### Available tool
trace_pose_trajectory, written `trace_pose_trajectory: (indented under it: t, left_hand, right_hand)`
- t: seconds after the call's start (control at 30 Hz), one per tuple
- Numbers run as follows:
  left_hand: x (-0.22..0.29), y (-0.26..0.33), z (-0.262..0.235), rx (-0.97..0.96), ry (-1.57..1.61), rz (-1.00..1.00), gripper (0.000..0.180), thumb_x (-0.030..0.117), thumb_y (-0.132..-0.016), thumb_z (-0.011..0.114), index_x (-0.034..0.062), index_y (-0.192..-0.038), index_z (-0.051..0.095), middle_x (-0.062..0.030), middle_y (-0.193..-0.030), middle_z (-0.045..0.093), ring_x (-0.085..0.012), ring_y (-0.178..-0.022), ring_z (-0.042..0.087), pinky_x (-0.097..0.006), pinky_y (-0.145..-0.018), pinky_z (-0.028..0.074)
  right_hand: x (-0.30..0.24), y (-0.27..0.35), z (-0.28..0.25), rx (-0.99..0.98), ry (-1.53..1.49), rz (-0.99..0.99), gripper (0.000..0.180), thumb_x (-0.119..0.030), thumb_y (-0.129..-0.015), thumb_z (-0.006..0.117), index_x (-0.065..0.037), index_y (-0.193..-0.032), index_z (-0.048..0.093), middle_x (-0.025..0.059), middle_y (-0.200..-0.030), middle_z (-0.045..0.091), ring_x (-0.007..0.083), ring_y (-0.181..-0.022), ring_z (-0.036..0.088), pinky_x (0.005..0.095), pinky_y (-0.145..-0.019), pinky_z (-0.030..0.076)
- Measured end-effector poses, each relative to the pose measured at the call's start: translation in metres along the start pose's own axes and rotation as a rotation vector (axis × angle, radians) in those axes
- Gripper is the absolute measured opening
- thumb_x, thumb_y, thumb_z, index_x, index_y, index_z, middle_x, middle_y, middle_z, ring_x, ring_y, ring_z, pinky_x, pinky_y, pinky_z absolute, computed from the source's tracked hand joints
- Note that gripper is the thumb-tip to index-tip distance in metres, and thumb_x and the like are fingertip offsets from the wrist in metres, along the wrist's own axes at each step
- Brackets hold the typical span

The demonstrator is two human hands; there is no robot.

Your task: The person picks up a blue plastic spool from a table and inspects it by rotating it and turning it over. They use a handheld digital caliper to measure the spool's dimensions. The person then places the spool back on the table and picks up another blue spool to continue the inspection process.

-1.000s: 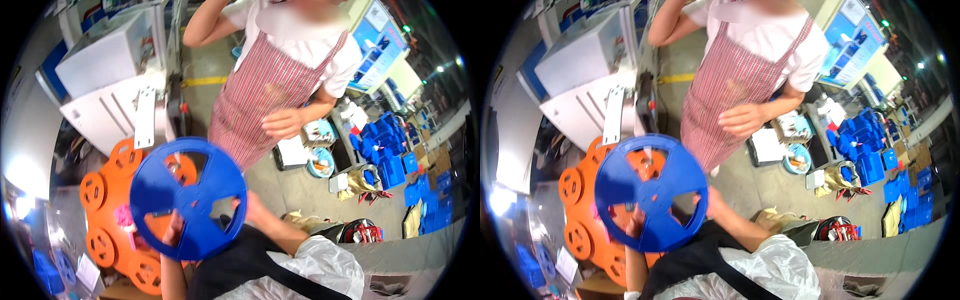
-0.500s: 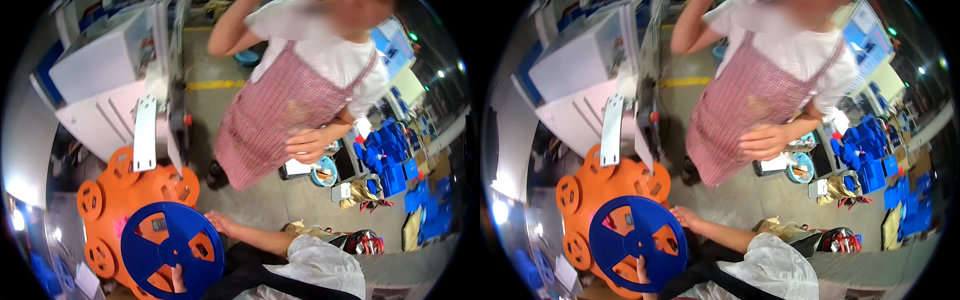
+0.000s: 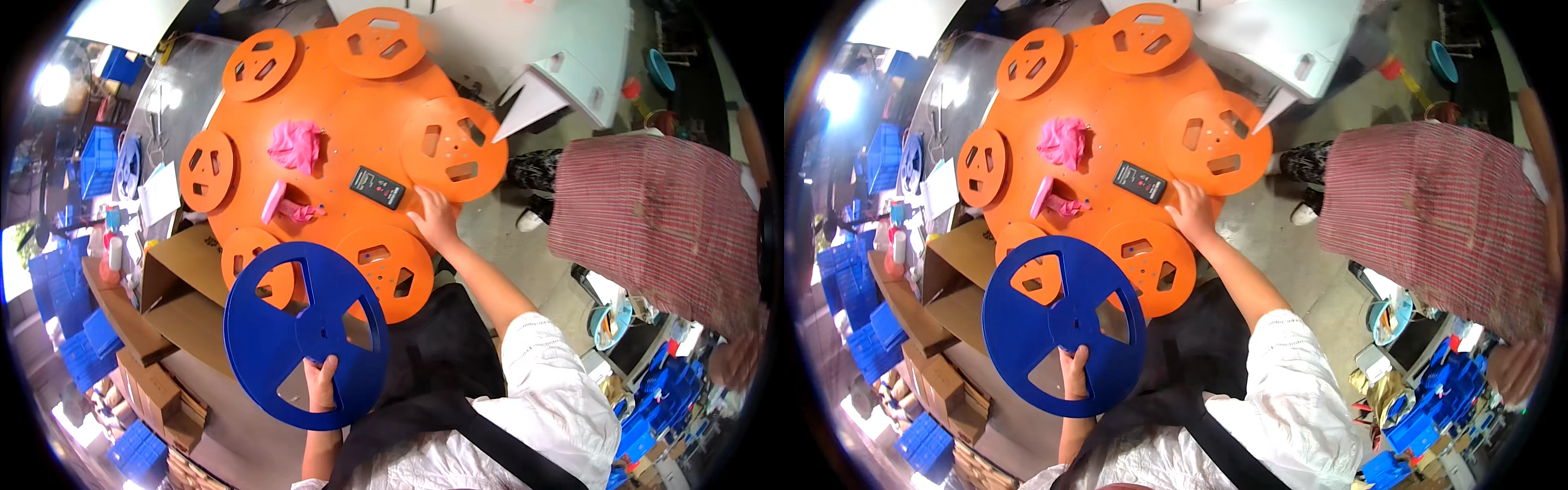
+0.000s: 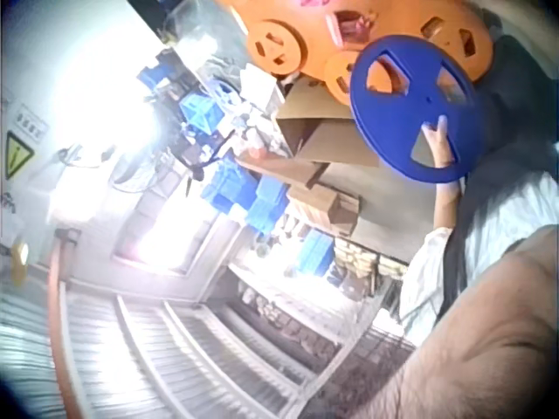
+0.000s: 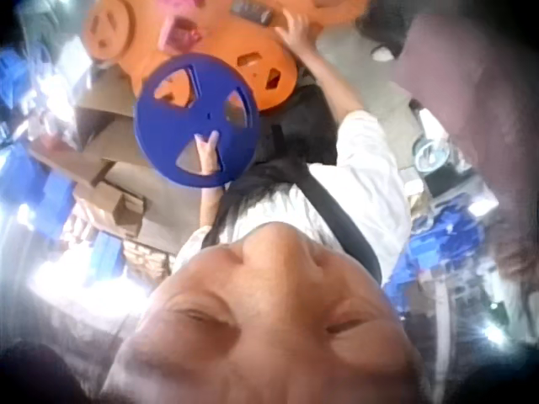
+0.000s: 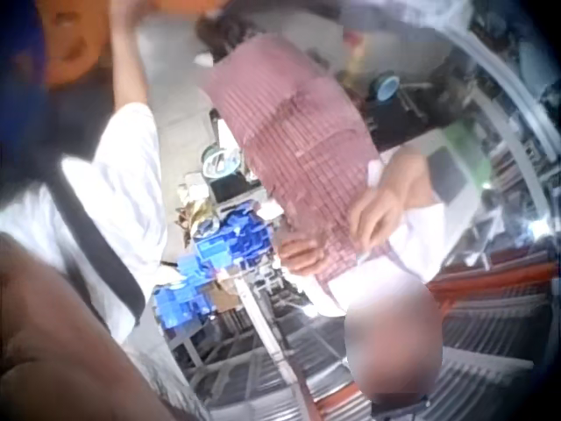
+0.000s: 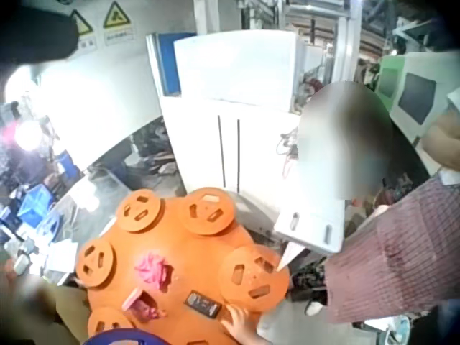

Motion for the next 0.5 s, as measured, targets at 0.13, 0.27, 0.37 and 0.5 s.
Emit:
trace_pose_trajectory:
  t: [0.13, 0.27, 0.37, 0.5]
  left_hand:
    - [-0.017, 0.013, -0.015, 0.092, -0.010, -0.055, 0.061, 0.026, -0.086, 0.067, 0.0039, -0.135, 0.039, -0.0177, -0.117, 0.060, -0.0237, -0.104, 0.060, -0.034, -0.093, 0.046]
    - [-0.011, 0.017, -0.008, 0.136, 0.049, -0.051, 0.061, 0.023, -0.085, 0.066, 0.0044, -0.136, 0.038, -0.0179, -0.117, 0.060, -0.0254, -0.105, 0.060, -0.037, -0.093, 0.047]
    - [-0.005, 0.012, -0.004, 0.081, 0.075, -0.052, 0.061, 0.020, -0.083, 0.066, 0.0052, -0.135, 0.039, -0.0160, -0.116, 0.059, -0.0251, -0.106, 0.059, -0.037, -0.093, 0.046]
    - [0.009, -0.001, 0.015, -0.065, 0.109, 0.000, 0.057, 0.016, -0.086, 0.063, 0.0048, -0.136, 0.038, -0.0162, -0.118, 0.058, -0.0246, -0.107, 0.057, -0.038, -0.093, 0.046]
  right_hand:
    - [-0.035, -0.041, 0.060, -0.137, 0.313, -0.151, 0.080, -0.029, -0.076, 0.076, -0.007, -0.142, 0.036, 0.0138, -0.140, 0.043, 0.0305, -0.128, 0.041, 0.0438, -0.104, 0.035]
    - [-0.027, -0.060, 0.084, -0.325, 0.406, -0.014, 0.088, -0.028, -0.071, 0.076, -0.006, -0.144, 0.032, 0.0150, -0.131, 0.048, 0.0324, -0.121, 0.044, 0.0440, -0.103, 0.036]
    - [-0.032, -0.049, 0.054, -0.172, 0.097, -0.005, 0.087, -0.028, -0.068, 0.074, -0.002, -0.140, 0.034, 0.0191, -0.121, 0.053, 0.0353, -0.115, 0.049, 0.0436, -0.099, 0.040]
    - [-0.078, 0.011, -0.036, -0.011, -0.282, -0.057, 0.083, -0.026, -0.068, 0.074, 0.001, -0.137, 0.035, 0.0227, -0.125, 0.053, 0.0374, -0.117, 0.052, 0.0446, -0.099, 0.042]
Point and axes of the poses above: each hand's wrist, its own y-axis away from the middle knuckle, its own z-axis out of the palm, x = y × z, the point moved 8 cm from there along -y, towards the middle knuckle
